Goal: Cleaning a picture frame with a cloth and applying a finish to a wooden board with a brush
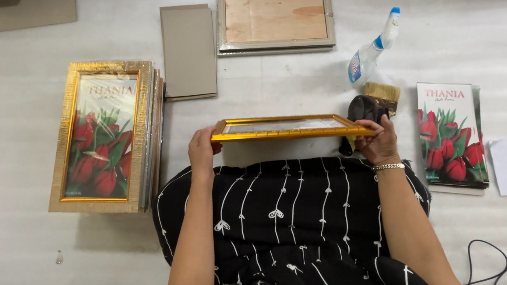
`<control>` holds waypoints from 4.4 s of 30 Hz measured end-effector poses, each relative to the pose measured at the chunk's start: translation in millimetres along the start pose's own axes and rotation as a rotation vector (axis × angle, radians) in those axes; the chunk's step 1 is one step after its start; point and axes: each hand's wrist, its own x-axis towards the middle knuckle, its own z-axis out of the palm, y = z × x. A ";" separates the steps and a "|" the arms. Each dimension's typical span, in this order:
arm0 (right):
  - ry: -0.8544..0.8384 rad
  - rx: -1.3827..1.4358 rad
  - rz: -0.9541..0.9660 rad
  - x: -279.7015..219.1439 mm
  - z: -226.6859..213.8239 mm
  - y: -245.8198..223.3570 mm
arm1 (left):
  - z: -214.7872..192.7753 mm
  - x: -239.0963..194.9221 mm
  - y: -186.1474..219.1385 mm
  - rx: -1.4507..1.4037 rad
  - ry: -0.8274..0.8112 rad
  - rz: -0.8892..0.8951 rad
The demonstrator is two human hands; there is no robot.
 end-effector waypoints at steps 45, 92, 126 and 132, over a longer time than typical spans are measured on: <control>0.214 -1.571 -0.333 24.0 31.6 54.7 | 20.3 133.7 -135.8 0.810 -0.152 0.075; 0.847 -1.595 -0.134 94.0 -100.1 30.1 | 29.3 125.1 -131.0 1.072 -0.112 -0.055; 0.585 -1.193 -0.707 -79.3 117.1 -63.8 | 29.6 113.2 -113.3 1.122 -0.067 -0.077; 0.610 -1.174 -0.362 -35.9 99.0 -25.1 | 33.4 82.7 -68.4 0.990 0.084 -0.285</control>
